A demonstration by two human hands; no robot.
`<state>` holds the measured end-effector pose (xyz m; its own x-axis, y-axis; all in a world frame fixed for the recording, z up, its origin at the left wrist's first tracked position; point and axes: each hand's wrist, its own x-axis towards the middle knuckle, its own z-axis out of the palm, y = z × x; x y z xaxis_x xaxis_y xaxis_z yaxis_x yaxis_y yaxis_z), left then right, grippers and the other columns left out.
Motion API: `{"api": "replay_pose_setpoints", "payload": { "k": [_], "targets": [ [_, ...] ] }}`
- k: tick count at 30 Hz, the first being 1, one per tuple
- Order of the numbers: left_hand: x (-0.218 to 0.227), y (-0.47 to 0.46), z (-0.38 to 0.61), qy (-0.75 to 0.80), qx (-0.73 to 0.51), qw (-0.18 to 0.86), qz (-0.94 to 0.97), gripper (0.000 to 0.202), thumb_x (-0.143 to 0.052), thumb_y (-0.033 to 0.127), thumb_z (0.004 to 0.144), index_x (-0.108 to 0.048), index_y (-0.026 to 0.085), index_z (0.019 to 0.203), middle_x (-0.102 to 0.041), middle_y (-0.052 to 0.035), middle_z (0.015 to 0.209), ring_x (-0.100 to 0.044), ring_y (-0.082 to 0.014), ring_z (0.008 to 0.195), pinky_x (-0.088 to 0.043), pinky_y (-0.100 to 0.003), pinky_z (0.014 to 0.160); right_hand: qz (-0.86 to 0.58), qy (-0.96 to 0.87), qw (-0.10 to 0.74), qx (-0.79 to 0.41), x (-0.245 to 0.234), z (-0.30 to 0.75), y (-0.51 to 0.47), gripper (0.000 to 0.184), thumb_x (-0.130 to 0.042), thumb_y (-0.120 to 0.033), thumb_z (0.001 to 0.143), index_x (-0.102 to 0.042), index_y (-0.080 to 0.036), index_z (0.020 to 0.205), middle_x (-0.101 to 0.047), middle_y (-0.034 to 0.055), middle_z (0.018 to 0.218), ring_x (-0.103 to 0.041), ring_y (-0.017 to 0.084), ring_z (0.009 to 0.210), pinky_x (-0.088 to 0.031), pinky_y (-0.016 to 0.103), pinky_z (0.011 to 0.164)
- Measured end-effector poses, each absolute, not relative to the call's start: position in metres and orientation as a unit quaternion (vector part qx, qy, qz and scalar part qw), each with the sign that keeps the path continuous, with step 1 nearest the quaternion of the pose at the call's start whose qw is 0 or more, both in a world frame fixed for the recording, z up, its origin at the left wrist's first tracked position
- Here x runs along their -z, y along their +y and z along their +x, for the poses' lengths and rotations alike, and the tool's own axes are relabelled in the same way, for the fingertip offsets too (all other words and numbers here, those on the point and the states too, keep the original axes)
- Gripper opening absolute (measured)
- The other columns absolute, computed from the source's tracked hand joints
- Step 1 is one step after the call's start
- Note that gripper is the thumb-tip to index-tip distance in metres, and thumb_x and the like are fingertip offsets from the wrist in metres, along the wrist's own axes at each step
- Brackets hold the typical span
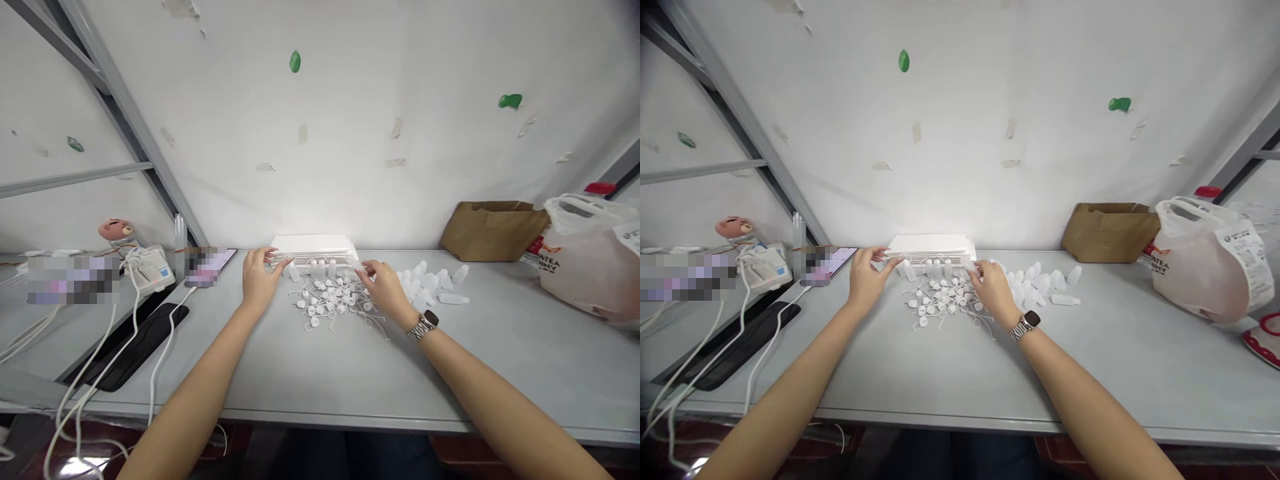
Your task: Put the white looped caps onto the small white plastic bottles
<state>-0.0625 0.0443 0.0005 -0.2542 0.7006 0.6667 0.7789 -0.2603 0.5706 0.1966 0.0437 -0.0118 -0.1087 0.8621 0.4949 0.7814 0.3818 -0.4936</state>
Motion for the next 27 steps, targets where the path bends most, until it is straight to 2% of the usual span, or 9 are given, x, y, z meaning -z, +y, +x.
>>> {"api": "replay_pose_setpoints", "payload": {
  "k": [3, 6, 11, 15, 20, 22, 24, 27],
  "targets": [
    [-0.004, 0.034, -0.047, -0.559, 0.446, -0.119, -0.689, 0.028, -0.061, 0.04, 0.072, -0.06, 0.02, 0.09, -0.058, -0.0024, 0.081, -0.055, -0.016, 0.072, -0.044, -0.028, 0.065, -0.542, -0.697, 0.427, -0.193, -0.001, 0.196, 0.031, 0.025, -0.053, -0.035, 0.079, -0.06, -0.015, 0.092, -0.061, 0.0053, 0.077, -0.054, 0.017, 0.069, -0.044, 0.03, 0.064],
    [0.0, 0.028, -0.037, -0.506, 0.322, -0.198, -0.775, 0.023, -0.061, 0.038, 0.072, -0.063, 0.022, 0.088, -0.058, -0.0026, 0.086, -0.055, -0.0163, 0.075, -0.044, -0.028, 0.065, -0.519, -0.694, 0.415, -0.278, -0.008, 0.194, 0.02, 0.025, -0.059, -0.037, 0.074, -0.061, -0.016, 0.087, -0.06, 0.0044, 0.077, -0.054, 0.015, 0.067, -0.044, 0.029, 0.062],
    [0.018, 0.027, -0.029, -0.491, 0.281, -0.141, -0.812, 0.023, -0.054, 0.035, 0.079, -0.063, 0.024, 0.096, -0.057, -0.0045, 0.089, -0.053, -0.0204, 0.088, -0.043, -0.033, 0.077, -0.472, -0.762, 0.326, -0.302, -0.013, 0.189, 0.01, 0.019, -0.06, -0.032, 0.073, -0.063, -0.018, 0.084, -0.058, 0.0028, 0.076, -0.051, 0.013, 0.065, -0.043, 0.028, 0.061],
    [0.026, 0.026, -0.02, -0.47, 0.302, -0.076, -0.826, 0.016, -0.057, 0.031, 0.077, -0.065, 0.024, 0.089, -0.058, -0.0038, 0.086, -0.052, -0.0205, 0.089, -0.043, -0.032, 0.079, -0.456, -0.793, 0.271, -0.301, -0.019, 0.193, 0.006, 0.014, -0.058, -0.027, 0.073, -0.064, -0.017, 0.082, -0.056, 0.0022, 0.072, -0.051, 0.013, 0.065, -0.042, 0.027, 0.061],
    [0.015, 0.032, -0.03, -0.541, 0.394, 0.0, -0.743, 0.018, -0.051, 0.032, 0.081, -0.06, 0.019, 0.091, -0.053, -0.0059, 0.086, -0.05, -0.0211, 0.085, -0.04, -0.037, 0.082, -0.461, -0.799, 0.19, -0.335, -0.021, 0.198, 0.006, 0.014, -0.057, -0.024, 0.071, -0.063, -0.017, 0.082, -0.055, 0.0006, 0.067, -0.051, 0.012, 0.061, -0.04, 0.024, 0.056],
    [0.012, 0.041, -0.043, -0.591, 0.469, 0.028, -0.656, 0.017, -0.057, 0.03, 0.076, -0.057, 0.02, 0.091, -0.052, -0.0044, 0.087, -0.051, -0.0201, 0.085, -0.04, -0.038, 0.085, -0.461, -0.801, 0.168, -0.343, -0.019, 0.197, 0.006, 0.015, -0.057, -0.024, 0.07, -0.063, -0.017, 0.082, -0.055, 0.0007, 0.068, -0.051, 0.012, 0.061, -0.039, 0.024, 0.055],
    [0.013, 0.051, -0.056, -0.621, 0.503, 0.006, -0.602, 0.028, -0.064, 0.028, 0.069, -0.055, 0.02, 0.095, -0.052, -0.0051, 0.093, -0.051, -0.0204, 0.088, -0.039, -0.039, 0.087, -0.456, -0.804, 0.153, -0.35, -0.015, 0.195, 0.005, 0.017, -0.057, -0.025, 0.071, -0.063, -0.018, 0.084, -0.055, 0.0009, 0.07, -0.051, 0.012, 0.062, -0.038, 0.024, 0.055],
    [0.021, 0.067, -0.071, -0.633, 0.512, -0.107, -0.57, 0.046, -0.072, 0.025, 0.058, -0.055, 0.02, 0.101, -0.053, -0.0069, 0.102, -0.053, -0.0216, 0.092, -0.04, -0.039, 0.087, -0.448, -0.816, 0.137, -0.34, -0.01, 0.192, 0.003, 0.018, -0.057, -0.026, 0.07, -0.063, -0.018, 0.085, -0.056, 0.001, 0.072, -0.05, 0.013, 0.062, -0.036, 0.024, 0.055]
  ]
}}
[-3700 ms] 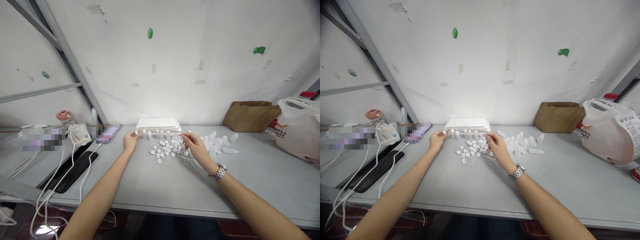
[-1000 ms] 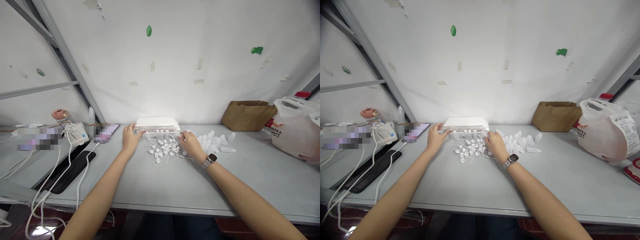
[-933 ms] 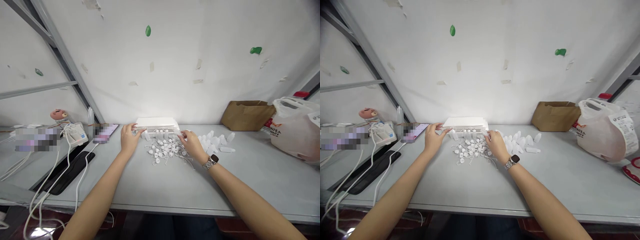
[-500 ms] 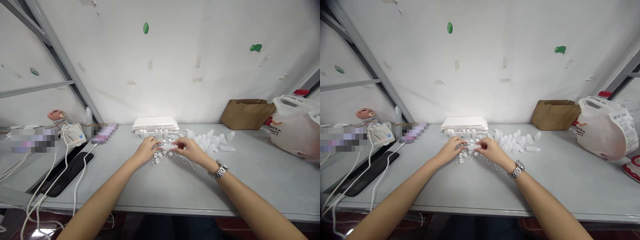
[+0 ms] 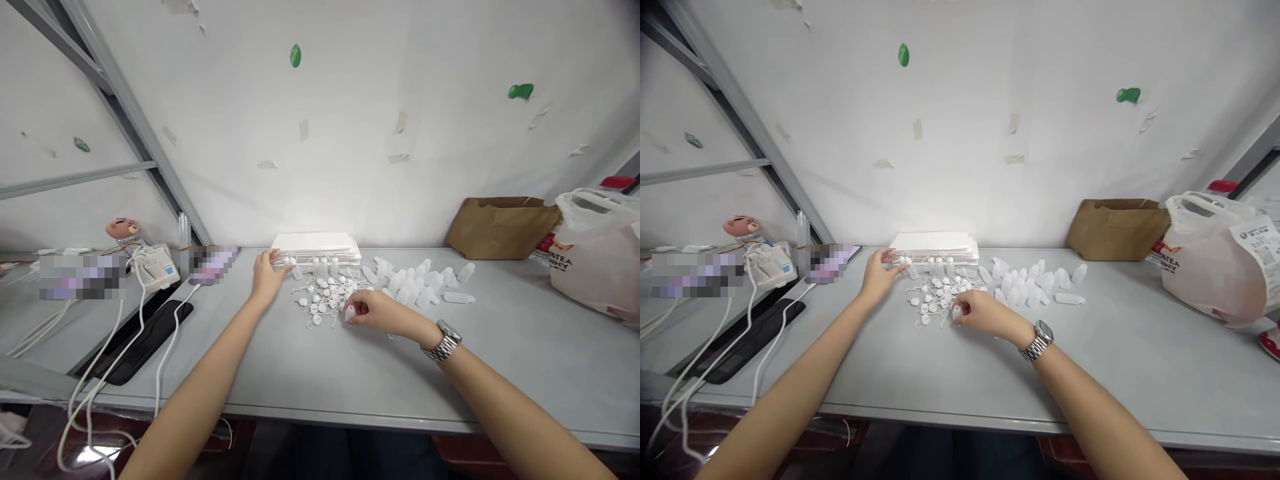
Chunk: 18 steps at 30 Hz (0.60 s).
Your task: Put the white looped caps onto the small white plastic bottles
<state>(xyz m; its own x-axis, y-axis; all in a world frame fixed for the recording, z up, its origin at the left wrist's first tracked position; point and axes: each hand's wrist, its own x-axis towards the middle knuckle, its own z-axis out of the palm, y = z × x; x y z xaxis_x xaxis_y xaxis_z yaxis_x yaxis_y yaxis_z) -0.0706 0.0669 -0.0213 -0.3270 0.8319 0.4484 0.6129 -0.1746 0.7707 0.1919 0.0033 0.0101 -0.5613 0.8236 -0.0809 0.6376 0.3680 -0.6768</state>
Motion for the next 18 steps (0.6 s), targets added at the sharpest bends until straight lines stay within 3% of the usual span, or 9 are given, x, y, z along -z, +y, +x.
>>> {"api": "replay_pose_setpoints", "payload": {
  "k": [3, 8, 18],
  "targets": [
    [0.03, 0.077, -0.076, 0.622, -0.495, 0.178, 0.58, 0.039, -0.073, 0.026, 0.055, -0.061, 0.017, 0.091, -0.059, -0.0077, 0.099, -0.055, -0.0229, 0.092, -0.04, -0.038, 0.086, -0.443, -0.828, 0.125, -0.32, -0.006, 0.19, 0.003, 0.013, -0.055, -0.026, 0.07, -0.061, -0.018, 0.078, -0.055, 0.0014, 0.072, -0.047, 0.013, 0.061, -0.033, 0.024, 0.053],
    [0.033, 0.08, -0.076, 0.614, -0.496, 0.2, 0.581, 0.023, -0.068, 0.03, 0.059, -0.063, 0.017, 0.077, -0.065, -0.0068, 0.09, -0.058, -0.0234, 0.089, -0.042, -0.036, 0.082, -0.438, -0.835, 0.118, -0.312, -0.001, 0.189, 0.004, 0.011, -0.054, -0.027, 0.071, -0.057, -0.017, 0.072, -0.054, 0.0012, 0.07, -0.045, 0.013, 0.06, -0.031, 0.024, 0.052],
    [0.041, 0.085, -0.076, 0.62, -0.523, 0.19, 0.553, 0.02, -0.062, 0.027, 0.066, -0.06, 0.016, 0.083, -0.066, -0.0062, 0.085, -0.06, -0.0188, 0.078, -0.045, -0.031, 0.076, -0.437, -0.834, 0.115, -0.316, 0.002, 0.189, 0.004, 0.017, -0.055, -0.031, 0.072, -0.06, -0.017, 0.078, -0.056, 0.0017, 0.071, -0.045, 0.013, 0.06, -0.031, 0.025, 0.053]
  ]
}}
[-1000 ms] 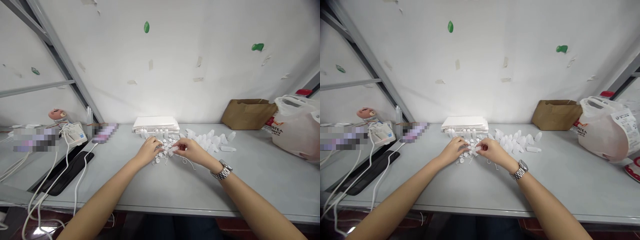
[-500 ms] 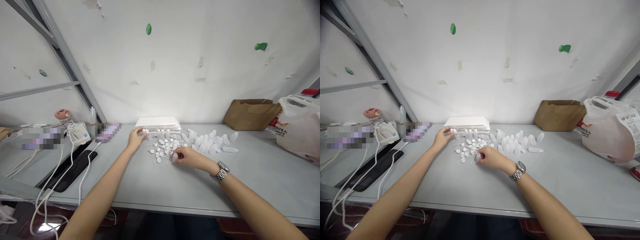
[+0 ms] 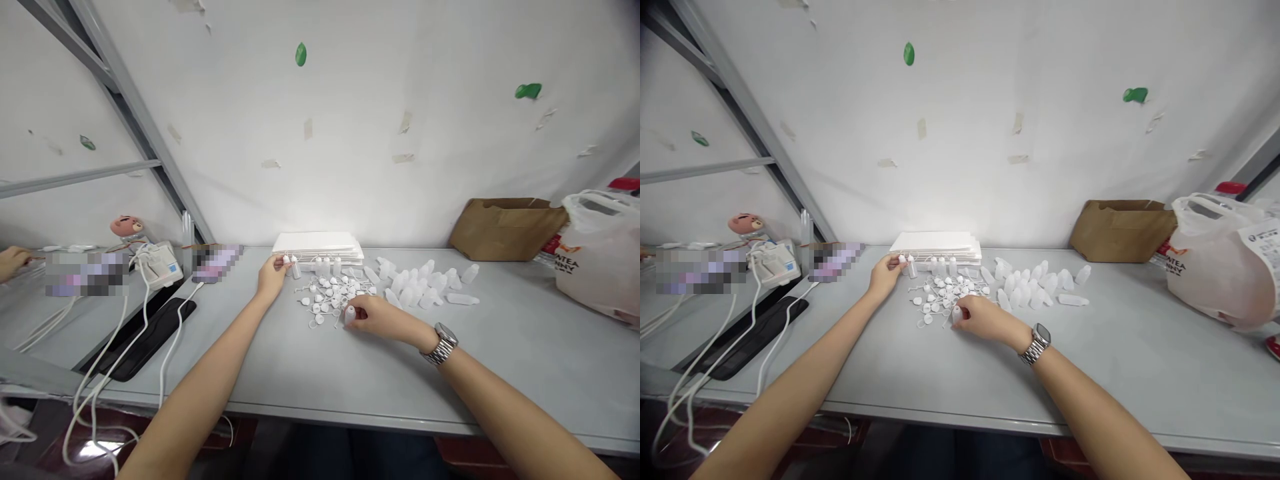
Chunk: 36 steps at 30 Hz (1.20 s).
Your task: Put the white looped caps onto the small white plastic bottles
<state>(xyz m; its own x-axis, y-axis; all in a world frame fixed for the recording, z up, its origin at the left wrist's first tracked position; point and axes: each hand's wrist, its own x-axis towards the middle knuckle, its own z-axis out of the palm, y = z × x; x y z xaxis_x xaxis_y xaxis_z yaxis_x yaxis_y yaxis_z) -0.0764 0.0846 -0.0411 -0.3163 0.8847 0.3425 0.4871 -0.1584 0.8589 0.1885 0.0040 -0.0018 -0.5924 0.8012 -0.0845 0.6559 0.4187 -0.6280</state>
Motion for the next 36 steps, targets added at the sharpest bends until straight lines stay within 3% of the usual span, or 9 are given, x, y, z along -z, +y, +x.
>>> {"api": "replay_pose_setpoints", "payload": {
  "k": [5, 10, 16, 36],
  "targets": [
    [0.045, 0.087, -0.078, 0.619, -0.512, 0.194, 0.562, 0.022, -0.063, 0.032, 0.066, -0.063, 0.017, 0.082, -0.066, -0.0061, 0.085, -0.059, -0.0199, 0.08, -0.045, -0.032, 0.077, -0.437, -0.835, 0.113, -0.315, 0.001, 0.188, 0.002, 0.014, -0.054, -0.03, 0.072, -0.058, -0.018, 0.076, -0.055, 0.0014, 0.071, -0.046, 0.013, 0.061, -0.032, 0.025, 0.053],
    [0.047, 0.087, -0.074, 0.622, -0.483, 0.206, 0.581, 0.027, -0.069, 0.036, 0.057, -0.065, 0.017, 0.075, -0.065, -0.0039, 0.083, -0.058, -0.0212, 0.08, -0.044, -0.035, 0.078, -0.439, -0.835, 0.113, -0.312, 0.0, 0.188, 0.002, 0.012, -0.054, -0.029, 0.073, -0.058, -0.018, 0.076, -0.055, 0.0015, 0.071, -0.046, 0.013, 0.061, -0.032, 0.025, 0.053],
    [0.044, 0.084, -0.064, 0.635, -0.469, 0.194, 0.582, 0.041, -0.072, 0.041, 0.054, -0.065, 0.016, 0.085, -0.063, -0.0091, 0.095, -0.057, -0.0237, 0.086, -0.044, -0.038, 0.08, -0.434, -0.836, 0.11, -0.317, 0.0, 0.187, 0.002, 0.014, -0.053, -0.029, 0.074, -0.059, -0.018, 0.081, -0.056, 0.0014, 0.072, -0.046, 0.013, 0.06, -0.033, 0.025, 0.053],
    [0.045, 0.082, -0.054, 0.627, -0.482, 0.207, 0.576, 0.027, -0.071, 0.022, 0.056, -0.067, 0.02, 0.083, -0.066, -0.0058, 0.1, -0.057, -0.0243, 0.098, -0.04, -0.036, 0.089, -0.432, -0.838, 0.114, -0.311, 0.0, 0.185, -0.002, 0.014, -0.052, -0.026, 0.075, -0.059, -0.018, 0.084, -0.056, 0.0017, 0.073, -0.048, 0.013, 0.062, -0.033, 0.024, 0.054]
  ]
}}
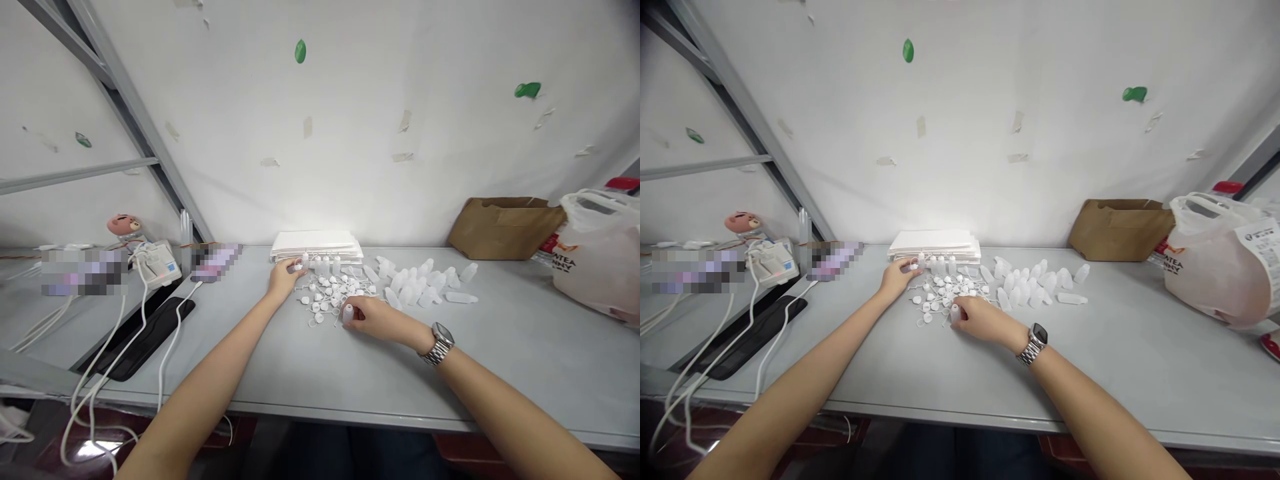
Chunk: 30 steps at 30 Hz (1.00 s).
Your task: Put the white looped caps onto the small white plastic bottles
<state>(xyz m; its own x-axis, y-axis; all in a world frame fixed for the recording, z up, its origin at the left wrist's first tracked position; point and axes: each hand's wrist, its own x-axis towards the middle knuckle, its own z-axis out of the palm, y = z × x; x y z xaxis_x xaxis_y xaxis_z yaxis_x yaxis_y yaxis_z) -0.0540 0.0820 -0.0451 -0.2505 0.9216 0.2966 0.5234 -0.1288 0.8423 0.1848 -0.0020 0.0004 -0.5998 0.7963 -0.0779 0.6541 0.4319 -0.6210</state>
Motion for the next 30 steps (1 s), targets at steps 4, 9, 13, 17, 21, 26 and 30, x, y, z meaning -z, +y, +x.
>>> {"api": "replay_pose_setpoints", "payload": {
  "k": [4, 9, 13, 17, 21, 26, 30],
  "targets": [
    [0.043, 0.081, -0.056, 0.62, -0.497, 0.224, 0.564, 0.024, -0.069, 0.021, 0.058, -0.067, 0.02, 0.082, -0.068, -0.0052, 0.096, -0.058, -0.0233, 0.095, -0.041, -0.036, 0.088, -0.43, -0.842, 0.113, -0.306, 0.001, 0.185, -0.002, 0.013, -0.052, -0.025, 0.075, -0.059, -0.018, 0.084, -0.057, 0.0017, 0.073, -0.048, 0.013, 0.062, -0.033, 0.024, 0.054],
    [0.044, 0.084, -0.061, 0.609, -0.525, 0.246, 0.542, 0.02, -0.068, 0.021, 0.058, -0.066, 0.019, 0.078, -0.068, -0.0048, 0.091, -0.06, -0.0226, 0.092, -0.043, -0.035, 0.086, -0.429, -0.842, 0.112, -0.308, 0.0, 0.185, -0.003, 0.013, -0.051, -0.024, 0.074, -0.059, -0.019, 0.084, -0.057, 0.0017, 0.073, -0.048, 0.013, 0.061, -0.032, 0.024, 0.053],
    [0.048, 0.088, -0.065, 0.585, -0.56, 0.265, 0.523, 0.026, -0.068, 0.025, 0.057, -0.065, 0.017, 0.081, -0.068, -0.0057, 0.089, -0.061, -0.0213, 0.087, -0.045, -0.033, 0.081, -0.43, -0.841, 0.111, -0.308, -0.001, 0.185, -0.003, 0.013, -0.051, -0.026, 0.075, -0.059, -0.019, 0.083, -0.056, 0.0018, 0.072, -0.048, 0.013, 0.061, -0.032, 0.024, 0.053],
    [0.05, 0.091, -0.069, 0.554, -0.608, 0.276, 0.497, 0.03, -0.065, 0.032, 0.061, -0.061, 0.014, 0.085, -0.066, -0.007, 0.094, -0.061, -0.0194, 0.087, -0.046, -0.032, 0.079, -0.43, -0.843, 0.107, -0.304, -0.001, 0.185, -0.003, 0.013, -0.051, -0.026, 0.075, -0.059, -0.019, 0.083, -0.057, 0.002, 0.073, -0.048, 0.013, 0.061, -0.032, 0.024, 0.052],
    [0.05, 0.09, -0.069, 0.526, -0.63, 0.289, 0.493, 0.028, -0.067, 0.032, 0.057, -0.058, 0.015, 0.078, -0.066, -0.0072, 0.094, -0.06, -0.0195, 0.088, -0.046, -0.032, 0.079, -0.429, -0.846, 0.108, -0.3, -0.001, 0.185, -0.004, 0.013, -0.05, -0.026, 0.075, -0.058, -0.019, 0.083, -0.057, 0.0019, 0.073, -0.048, 0.013, 0.061, -0.032, 0.024, 0.052],
    [0.049, 0.09, -0.065, 0.506, -0.634, 0.304, 0.499, 0.026, -0.068, 0.027, 0.053, -0.056, 0.015, 0.073, -0.066, -0.007, 0.089, -0.06, -0.0197, 0.088, -0.046, -0.033, 0.081, -0.426, -0.847, 0.109, -0.298, 0.001, 0.186, -0.003, 0.013, -0.049, -0.025, 0.075, -0.058, -0.02, 0.083, -0.057, 0.0015, 0.073, -0.048, 0.013, 0.061, -0.032, 0.024, 0.052],
    [0.048, 0.09, -0.065, 0.509, -0.624, 0.308, 0.507, 0.031, -0.069, 0.025, 0.052, -0.057, 0.015, 0.078, -0.065, -0.0072, 0.093, -0.06, -0.0193, 0.087, -0.046, -0.033, 0.081, -0.425, -0.848, 0.11, -0.297, 0.0, 0.186, -0.003, 0.013, -0.049, -0.025, 0.075, -0.058, -0.02, 0.084, -0.057, 0.0015, 0.073, -0.047, 0.013, 0.062, -0.033, 0.025, 0.053]
  ]
}}
